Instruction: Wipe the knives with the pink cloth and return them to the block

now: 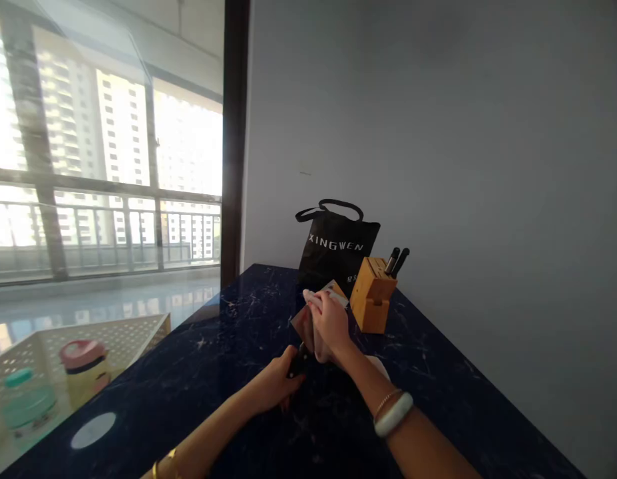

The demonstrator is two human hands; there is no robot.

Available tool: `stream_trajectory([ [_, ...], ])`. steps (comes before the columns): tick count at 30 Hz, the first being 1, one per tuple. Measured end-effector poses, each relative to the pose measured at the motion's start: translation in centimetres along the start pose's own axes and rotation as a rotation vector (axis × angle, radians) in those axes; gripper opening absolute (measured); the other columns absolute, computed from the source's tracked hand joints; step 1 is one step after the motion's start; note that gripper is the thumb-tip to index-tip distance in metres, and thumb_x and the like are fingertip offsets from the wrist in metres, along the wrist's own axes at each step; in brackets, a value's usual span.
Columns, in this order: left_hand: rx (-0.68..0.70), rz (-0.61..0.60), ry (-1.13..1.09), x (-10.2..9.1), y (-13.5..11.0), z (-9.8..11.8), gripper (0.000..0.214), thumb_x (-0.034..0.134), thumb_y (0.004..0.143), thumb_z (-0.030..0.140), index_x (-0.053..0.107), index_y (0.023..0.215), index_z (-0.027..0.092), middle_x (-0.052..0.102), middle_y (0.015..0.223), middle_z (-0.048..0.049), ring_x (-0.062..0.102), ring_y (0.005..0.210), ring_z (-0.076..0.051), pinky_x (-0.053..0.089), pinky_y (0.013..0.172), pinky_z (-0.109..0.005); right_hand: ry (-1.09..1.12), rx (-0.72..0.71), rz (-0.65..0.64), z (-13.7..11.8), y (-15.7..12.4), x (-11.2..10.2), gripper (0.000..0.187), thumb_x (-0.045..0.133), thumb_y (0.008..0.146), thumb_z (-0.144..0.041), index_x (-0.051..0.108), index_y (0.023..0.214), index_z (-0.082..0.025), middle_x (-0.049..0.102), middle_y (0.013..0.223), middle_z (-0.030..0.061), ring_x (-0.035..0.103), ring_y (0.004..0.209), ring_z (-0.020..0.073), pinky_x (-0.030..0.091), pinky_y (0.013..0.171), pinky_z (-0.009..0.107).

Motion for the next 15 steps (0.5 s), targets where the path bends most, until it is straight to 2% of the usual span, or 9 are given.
stream_trajectory([
  [4, 0.001, -0.005, 0.001, -0.1, -0.2, 0.1, 0.025, 0.048, 0.076, 0.034, 0.036, 0.093, 0.021, 0.053, 0.053, 0.0065, 0.053, 0.041, -0.012, 0.036, 0.036, -0.018, -0.007, 0.226, 0.046, 5.8, 3.8, -0.4, 0.02, 0.04, 0.085, -0.032, 0.053, 0.092, -0.019, 0.06, 0.08, 0.004, 0.056, 0.075, 0.0155, 0.035, 0.061, 0.023],
  [7, -0.03, -0.032, -0.042, 0.1, -0.1, -0.2, 0.027, 0.048, 0.075, 0.036, 0.035, 0.094, 0.021, 0.052, 0.053, 0.0065, 0.053, 0.04, -0.013, 0.037, 0.036, -0.02, 0.039, 0.307, 0.046, 8.2, 4.0, 0.2, 0.021, 0.04, 0.085, -0.033, 0.052, 0.092, -0.017, 0.06, 0.077, 0.0044, 0.057, 0.072, 0.0155, 0.034, 0.057, 0.022],
  [10, -0.041, -0.016, -0.072, -0.2, -0.1, -0.2, 0.027, 0.05, 0.073, 0.034, 0.036, 0.091, 0.02, 0.052, 0.053, 0.0063, 0.052, 0.041, -0.012, 0.038, 0.037, -0.02, 0.077, 0.297, 0.021, 7.7, 2.1, 1.1, 0.019, 0.041, 0.084, -0.031, 0.051, 0.093, -0.017, 0.061, 0.079, 0.0042, 0.057, 0.071, 0.0154, 0.034, 0.058, 0.023],
  [15, -0.06, -0.016, -0.185, 0.0, 0.2, -0.8, 0.027, 0.049, 0.074, 0.033, 0.034, 0.091, 0.019, 0.051, 0.05, 0.0075, 0.049, 0.036, -0.011, 0.036, 0.033, -0.019, 0.1, 0.107, -0.053, 2.5, -2.3, 2.1, 0.013, 0.044, 0.082, -0.026, 0.052, 0.093, -0.022, 0.061, 0.091, 0.001, 0.055, 0.083, 0.0157, 0.033, 0.07, 0.025],
])
Point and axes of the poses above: each hand's wrist, its own y-axis towards the middle knuckle, its own x-axis out of the palm, z = x × y, the point moved 9 cm from there along y, towards the middle knuckle
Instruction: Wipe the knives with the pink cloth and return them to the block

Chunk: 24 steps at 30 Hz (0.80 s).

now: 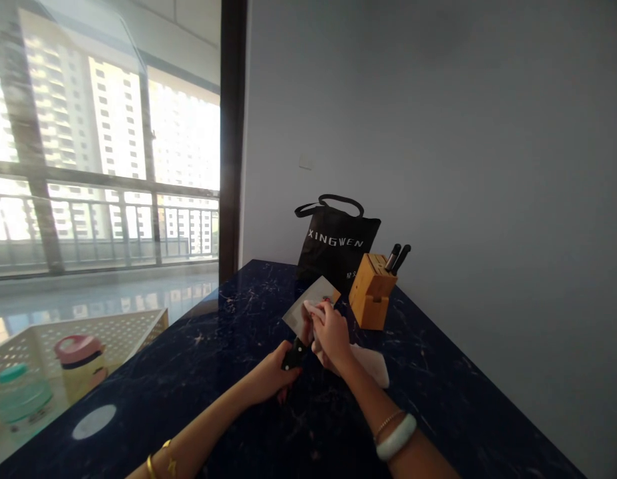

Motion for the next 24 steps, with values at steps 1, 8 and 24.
stream_trajectory([
  [1, 0.007, 0.002, -0.021, 0.0, 0.1, -0.1, 0.027, 0.05, 0.074, 0.033, 0.034, 0.091, 0.019, 0.051, 0.05, 0.0075, 0.049, 0.035, -0.011, 0.036, 0.033, -0.018, -0.001, -0.044, -0.01, -1.0, -0.9, 0.2, 0.013, 0.045, 0.082, -0.025, 0.052, 0.092, -0.022, 0.061, 0.093, 0.0002, 0.054, 0.086, 0.0157, 0.032, 0.073, 0.026],
  [8, 0.027, 0.062, -0.095, -0.2, 0.7, -1.0, 0.033, 0.053, 0.074, 0.039, 0.033, 0.091, 0.018, 0.05, 0.046, 0.008, 0.048, 0.033, -0.01, 0.035, 0.031, -0.018, -0.004, -0.193, -0.133, -3.4, -3.7, 1.2, 0.014, 0.048, 0.08, -0.022, 0.056, 0.092, -0.023, 0.061, 0.093, -0.0005, 0.052, 0.086, 0.0152, 0.03, 0.074, 0.025],
  [24, 0.013, -0.053, -0.002, 0.4, -0.7, 1.0, 0.027, 0.051, 0.075, 0.032, 0.034, 0.092, 0.02, 0.046, 0.043, 0.0102, 0.045, 0.032, -0.008, 0.032, 0.032, -0.014, -0.053, 0.073, 0.07, 3.1, -1.6, -1.6, 0.021, 0.042, 0.082, -0.028, 0.054, 0.099, -0.021, 0.063, 0.091, 0.0028, 0.054, 0.085, 0.0173, 0.031, 0.075, 0.027],
])
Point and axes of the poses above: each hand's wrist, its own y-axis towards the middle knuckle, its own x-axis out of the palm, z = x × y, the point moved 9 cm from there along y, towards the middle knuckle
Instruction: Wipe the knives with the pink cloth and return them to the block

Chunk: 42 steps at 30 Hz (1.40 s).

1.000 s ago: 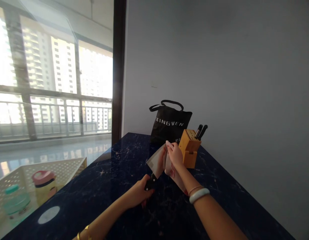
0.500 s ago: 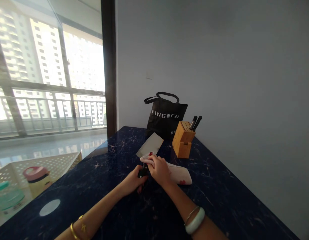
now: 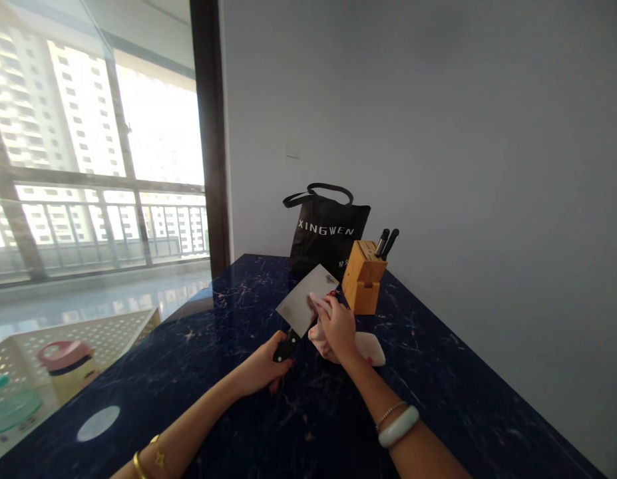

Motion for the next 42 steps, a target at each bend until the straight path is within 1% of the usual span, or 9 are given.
stream_trajectory([
  [5, 0.023, -0.049, 0.055, 0.3, -0.1, 0.4, 0.024, 0.05, 0.075, 0.03, 0.035, 0.092, 0.02, 0.049, 0.049, 0.0082, 0.048, 0.035, -0.009, 0.036, 0.032, -0.015, 0.055, 0.206, 0.157, 4.6, 1.5, -2.1, 0.026, 0.038, 0.084, -0.032, 0.052, 0.101, -0.019, 0.063, 0.095, 0.0048, 0.057, 0.084, 0.0191, 0.033, 0.069, 0.026],
  [8, 0.038, -0.054, 0.079, 0.4, 0.0, 0.3, 0.024, 0.049, 0.075, 0.029, 0.035, 0.093, 0.021, 0.05, 0.052, 0.0074, 0.05, 0.036, -0.01, 0.036, 0.031, -0.016, 0.05, 0.252, 0.204, 5.4, 2.3, -2.8, 0.027, 0.037, 0.084, -0.034, 0.052, 0.101, -0.018, 0.063, 0.093, 0.0051, 0.057, 0.082, 0.0199, 0.032, 0.066, 0.027],
  [11, 0.034, -0.04, 0.083, 0.3, 0.0, 0.1, 0.024, 0.047, 0.076, 0.029, 0.034, 0.095, 0.021, 0.05, 0.051, 0.0071, 0.049, 0.035, -0.01, 0.036, 0.031, -0.016, 0.022, 0.167, 0.179, 3.5, 2.6, -2.6, 0.024, 0.038, 0.084, -0.032, 0.052, 0.097, -0.019, 0.064, 0.09, 0.0038, 0.057, 0.083, 0.0193, 0.031, 0.069, 0.028],
  [17, 0.041, 0.02, 0.092, -0.2, 0.0, 0.3, 0.024, 0.047, 0.076, 0.027, 0.034, 0.094, 0.02, 0.051, 0.05, 0.0066, 0.051, 0.037, -0.011, 0.038, 0.033, -0.017, -0.094, -0.146, 0.042, -3.3, 2.8, -1.1, 0.02, 0.039, 0.083, -0.023, 0.052, 0.098, -0.02, 0.063, 0.094, 0.0045, 0.054, 0.087, 0.0176, 0.027, 0.076, 0.03],
  [22, 0.082, 0.005, 0.104, 0.0, -0.1, 0.6, 0.022, 0.046, 0.076, 0.026, 0.033, 0.093, 0.02, 0.05, 0.052, 0.0071, 0.051, 0.037, -0.011, 0.037, 0.032, -0.016, -0.222, -0.051, 0.074, -2.5, 6.5, -2.3, 0.02, 0.039, 0.085, -0.025, 0.054, 0.096, -0.019, 0.063, 0.09, 0.0061, 0.054, 0.085, 0.0191, 0.027, 0.073, 0.031],
  [24, 0.088, 0.001, 0.103, 0.0, -0.2, 0.5, 0.022, 0.046, 0.076, 0.027, 0.033, 0.093, 0.021, 0.05, 0.051, 0.0072, 0.051, 0.037, -0.011, 0.037, 0.032, -0.016, -0.218, -0.051, 0.061, -2.5, 6.8, -2.3, 0.02, 0.039, 0.085, -0.025, 0.054, 0.097, -0.019, 0.063, 0.09, 0.0058, 0.054, 0.085, 0.0186, 0.027, 0.073, 0.03],
  [29, 0.055, 0.008, 0.064, -0.1, 0.0, 0.0, 0.024, 0.047, 0.076, 0.029, 0.034, 0.093, 0.02, 0.052, 0.05, 0.0066, 0.051, 0.037, -0.011, 0.038, 0.033, -0.018, -0.096, -0.248, -0.077, -6.0, 2.4, -0.1, 0.017, 0.043, 0.083, -0.021, 0.054, 0.095, -0.024, 0.063, 0.093, 0.0002, 0.053, 0.086, 0.0153, 0.025, 0.076, 0.029],
  [33, 0.049, 0.032, 0.022, -0.4, 0.4, -0.2, 0.026, 0.049, 0.075, 0.03, 0.034, 0.094, 0.018, 0.053, 0.049, 0.0058, 0.051, 0.037, -0.012, 0.04, 0.033, -0.02, -0.047, -0.317, -0.16, -8.4, -1.0, 0.9, 0.013, 0.046, 0.082, -0.022, 0.055, 0.091, -0.025, 0.063, 0.09, -0.0024, 0.053, 0.082, 0.0142, 0.023, 0.074, 0.029],
  [42, 0.072, 0.116, -0.103, -0.8, 1.1, -1.6, 0.037, 0.054, 0.074, 0.038, 0.035, 0.098, 0.018, 0.052, 0.048, 0.0066, 0.049, 0.034, -0.011, 0.038, 0.031, -0.018, -0.008, -0.231, -0.237, -7.1, -3.2, 0.6, 0.016, 0.046, 0.082, -0.02, 0.057, 0.093, -0.025, 0.063, 0.091, -0.0016, 0.054, 0.083, 0.0142, 0.022, 0.073, 0.028],
])
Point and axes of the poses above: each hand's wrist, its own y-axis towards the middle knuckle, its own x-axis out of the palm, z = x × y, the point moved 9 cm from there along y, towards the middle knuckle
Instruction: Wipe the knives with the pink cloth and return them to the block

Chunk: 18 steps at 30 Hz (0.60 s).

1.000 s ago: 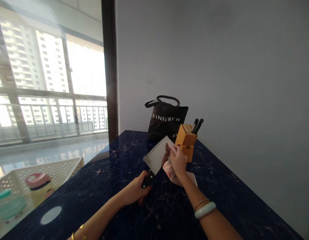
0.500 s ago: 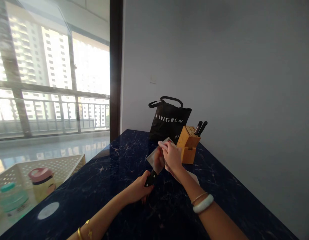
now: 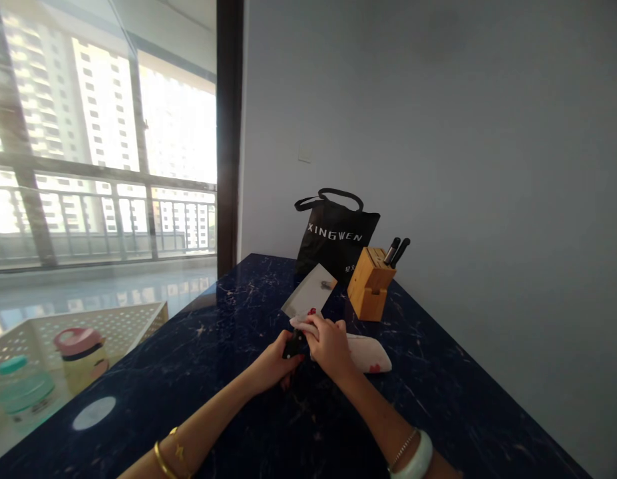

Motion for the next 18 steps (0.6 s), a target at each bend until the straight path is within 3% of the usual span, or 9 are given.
stream_trajectory([
  [4, 0.031, 0.029, -0.074, -0.3, 0.2, 0.4, 0.037, 0.053, 0.074, 0.045, 0.034, 0.092, 0.019, 0.049, 0.046, 0.0091, 0.043, 0.029, -0.007, 0.032, 0.028, -0.015, -0.03, 0.013, 0.03, 0.6, -0.3, 0.2, 0.015, 0.047, 0.082, -0.019, 0.057, 0.092, -0.025, 0.063, 0.089, -0.0019, 0.055, 0.082, 0.0146, 0.022, 0.073, 0.03],
  [10, -0.006, 0.19, -0.157, -2.7, 0.0, 1.3, 0.036, 0.033, 0.081, 0.056, 0.037, 0.087, 0.021, 0.055, 0.059, 0.0049, 0.042, 0.031, -0.008, 0.032, 0.027, -0.017, -0.061, 0.017, 0.098, 1.5, -0.6, 0.3, 0.018, 0.043, 0.083, -0.019, 0.054, 0.097, -0.022, 0.063, 0.093, 0.001, 0.054, 0.084, 0.0162, 0.022, 0.074, 0.031],
  [18, 0.191, 0.426, 0.014, -6.4, -0.3, 3.0, 0.038, 0.054, 0.075, 0.045, 0.044, 0.099, 0.018, 0.052, 0.071, 0.0037, 0.049, 0.058, -0.009, 0.039, 0.053, -0.02, -0.048, 0.132, 0.125, 3.5, -0.4, 0.5, 0.02, 0.041, 0.083, -0.022, 0.051, 0.1, -0.02, 0.063, 0.088, 0.0027, 0.055, 0.082, 0.0163, 0.023, 0.075, 0.029],
])
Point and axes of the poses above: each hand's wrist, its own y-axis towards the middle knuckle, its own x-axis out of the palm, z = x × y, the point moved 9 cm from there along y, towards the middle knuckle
